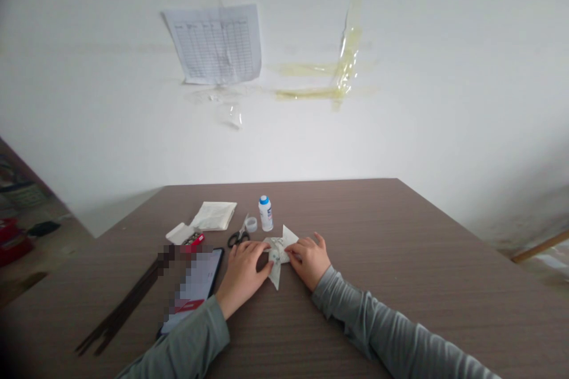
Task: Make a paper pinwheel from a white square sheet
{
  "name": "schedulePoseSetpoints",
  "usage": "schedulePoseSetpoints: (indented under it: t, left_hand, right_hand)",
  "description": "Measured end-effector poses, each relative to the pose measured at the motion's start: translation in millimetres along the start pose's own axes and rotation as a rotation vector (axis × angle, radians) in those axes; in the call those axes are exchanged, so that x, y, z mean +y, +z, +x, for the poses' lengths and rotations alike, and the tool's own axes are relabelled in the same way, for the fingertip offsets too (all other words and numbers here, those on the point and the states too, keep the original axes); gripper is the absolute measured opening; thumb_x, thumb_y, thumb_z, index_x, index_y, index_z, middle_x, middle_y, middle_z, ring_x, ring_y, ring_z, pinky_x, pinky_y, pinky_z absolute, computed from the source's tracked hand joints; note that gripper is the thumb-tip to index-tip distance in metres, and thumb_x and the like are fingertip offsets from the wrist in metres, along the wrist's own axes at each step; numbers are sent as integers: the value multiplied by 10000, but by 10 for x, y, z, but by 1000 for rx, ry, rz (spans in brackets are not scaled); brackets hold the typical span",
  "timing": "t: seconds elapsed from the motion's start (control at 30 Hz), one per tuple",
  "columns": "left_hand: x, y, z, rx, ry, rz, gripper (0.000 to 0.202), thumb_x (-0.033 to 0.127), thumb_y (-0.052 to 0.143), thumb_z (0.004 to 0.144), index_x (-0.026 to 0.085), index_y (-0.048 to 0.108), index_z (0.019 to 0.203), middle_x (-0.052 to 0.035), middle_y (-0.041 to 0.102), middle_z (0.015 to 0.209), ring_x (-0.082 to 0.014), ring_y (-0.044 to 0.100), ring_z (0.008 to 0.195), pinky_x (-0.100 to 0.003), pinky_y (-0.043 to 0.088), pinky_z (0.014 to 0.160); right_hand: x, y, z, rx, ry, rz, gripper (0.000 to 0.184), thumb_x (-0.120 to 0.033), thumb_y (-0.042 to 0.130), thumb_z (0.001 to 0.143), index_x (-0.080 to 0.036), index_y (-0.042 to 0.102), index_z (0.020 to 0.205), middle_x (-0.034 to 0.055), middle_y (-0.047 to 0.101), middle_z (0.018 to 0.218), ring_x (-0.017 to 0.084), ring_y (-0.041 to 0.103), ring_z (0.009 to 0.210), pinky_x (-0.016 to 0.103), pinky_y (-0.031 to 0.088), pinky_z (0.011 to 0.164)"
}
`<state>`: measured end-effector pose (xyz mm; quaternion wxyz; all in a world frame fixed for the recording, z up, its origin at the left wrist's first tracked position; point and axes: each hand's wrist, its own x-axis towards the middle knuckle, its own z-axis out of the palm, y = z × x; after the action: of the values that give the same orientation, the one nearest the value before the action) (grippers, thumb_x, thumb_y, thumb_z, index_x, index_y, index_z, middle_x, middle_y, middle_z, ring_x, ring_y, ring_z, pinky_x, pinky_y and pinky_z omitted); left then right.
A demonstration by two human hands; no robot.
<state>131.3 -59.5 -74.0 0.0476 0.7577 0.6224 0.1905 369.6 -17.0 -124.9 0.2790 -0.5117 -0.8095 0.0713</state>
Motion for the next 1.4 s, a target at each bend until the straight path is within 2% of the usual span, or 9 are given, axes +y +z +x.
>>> schedulePoseSetpoints:
  t: [0.1,0.23,0.33,0.43,0.6,0.77,1.1,1.27,1.4]
  left_hand:
    - [18,-25,0,-15,-4,-11,473,192,823,1124,321,911,1571,-98,942,1599,-428,782,1587,-717,522,1466]
    - [66,-80,2,-54,0,0,535,197,784,1157,363,903,1652,-95,936,1589,-423,770,1596,-708,516,1474]
    - [114,-110,2,-71,4,24,535,204,760,1185,407,925,1652,-98,931,1551,-423,768,1586,-715,513,1483]
    - [159,-131,2,-89,6,38,539,199,746,1197,440,939,1639,-105,918,1542,-424,766,1576,-731,512,1482]
    - [185,-155,5,-104,-6,34,512,186,758,1201,422,966,1605,-129,902,1532,-431,768,1565,-756,502,1487]
    - [173,-143,8,-109,5,45,515,207,727,1212,438,965,1605,-123,893,1536,-422,746,1569,-763,484,1503]
    - [156,-96,-6,-117,-3,31,527,211,693,1211,435,971,1597,-138,859,1579,-449,719,1577,-834,435,1512]
    - [147,-94,-4,-125,-5,42,523,212,692,1219,457,973,1586,-125,857,1583,-440,716,1584,-831,440,1513]
    - [142,-106,-1,-119,3,41,519,216,709,1214,467,969,1586,-126,855,1570,-443,720,1575,-835,460,1498]
  right_hand:
    - [-19,-13,-6,-27,8,-8,310,-220,719,1229,-321,1012,1239,104,1004,1215,352,929,1260,733,489,1493]
    - [-4,-4,-16,9,-46,-27,297,-251,720,1237,-309,1010,1203,95,998,1176,323,914,1204,664,532,1462]
    - [4,4,-16,20,-49,-36,309,-270,710,1234,-321,1011,1181,94,995,1160,318,904,1184,634,545,1441]
    - [-6,2,-4,0,-24,-24,301,-271,721,1212,-303,1018,1179,107,992,1168,356,905,1204,703,537,1431]
    - [-15,-3,13,-22,-6,-17,283,-244,766,1176,-351,1026,1145,104,989,1163,412,928,1203,776,527,1421]
    - [1,4,11,4,-39,-33,267,-243,783,1164,-367,1017,1128,92,983,1126,405,925,1161,750,562,1386]
    - [-9,4,10,-6,-23,-31,281,-254,763,1175,-367,1017,1137,95,986,1154,408,926,1180,770,543,1400]
    - [-65,-41,4,-50,40,-19,321,-256,739,1192,-347,1024,1307,115,994,1241,404,918,1255,767,500,1454]
    - [-88,-56,-12,-19,10,-17,432,-253,759,1160,-363,986,1510,137,992,1290,433,915,1294,791,517,1440]
